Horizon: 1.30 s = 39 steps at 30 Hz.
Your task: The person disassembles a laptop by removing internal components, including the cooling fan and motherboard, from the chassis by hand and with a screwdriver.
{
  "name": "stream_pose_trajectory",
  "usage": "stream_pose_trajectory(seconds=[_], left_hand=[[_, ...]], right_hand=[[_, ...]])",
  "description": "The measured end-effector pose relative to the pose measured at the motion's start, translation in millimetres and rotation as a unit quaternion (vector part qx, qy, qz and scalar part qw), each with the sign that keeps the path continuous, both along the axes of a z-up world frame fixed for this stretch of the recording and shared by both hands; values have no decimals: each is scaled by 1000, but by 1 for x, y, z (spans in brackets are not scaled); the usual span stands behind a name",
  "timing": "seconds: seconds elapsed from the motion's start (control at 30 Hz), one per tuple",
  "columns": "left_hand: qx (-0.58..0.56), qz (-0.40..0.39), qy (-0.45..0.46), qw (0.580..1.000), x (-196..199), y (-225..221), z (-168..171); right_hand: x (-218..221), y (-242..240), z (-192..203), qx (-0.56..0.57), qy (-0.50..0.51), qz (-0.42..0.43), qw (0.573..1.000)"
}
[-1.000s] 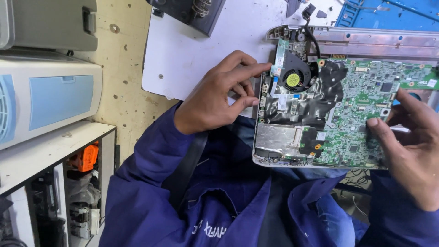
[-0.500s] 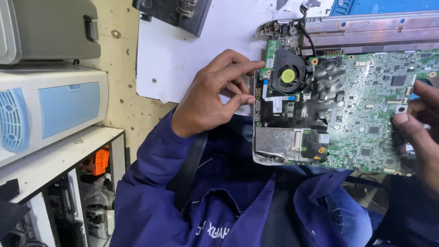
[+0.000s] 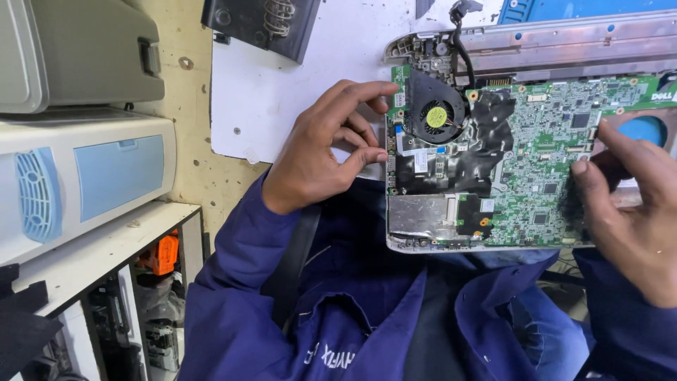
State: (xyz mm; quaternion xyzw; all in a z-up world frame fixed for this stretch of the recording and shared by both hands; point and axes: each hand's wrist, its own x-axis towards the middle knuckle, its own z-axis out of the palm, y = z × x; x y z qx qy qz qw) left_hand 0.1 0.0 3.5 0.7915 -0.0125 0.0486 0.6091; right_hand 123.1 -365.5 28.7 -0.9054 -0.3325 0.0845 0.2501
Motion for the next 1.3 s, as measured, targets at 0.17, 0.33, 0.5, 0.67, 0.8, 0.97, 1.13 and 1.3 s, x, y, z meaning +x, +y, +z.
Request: stream_pose_trajectory(seconds=[0.17,0.33,0.5,0.67,0.8,0.97,1.13,1.3], left_hand=[[8,-11,13,1000,-1,2,4],[19,-17,9,1000,1,1,10],[21,-10,8,1000,1,1,9],[15,-27,-5,1000,0,3,8],[43,8,0,999,4,-7,12],[223,-33,-132,965,31,-28,23],[307,4,-158,939,59,-41,6],[415,89,-222,878,72,-30,21]], right_hand=[[1,7,0,13,-33,24,999],[1,6,6,-8,-36,29,999],[-4,9,13,-2,-6,19,1000],[-13,13,22,83,92,-63,990],[-17,5,12,100,91,-89,987],[-24,-8,1,149,87,-99,980],[-29,-10,0,146,58,-112,981],[-28,-10,-1,148,41,-83,985]])
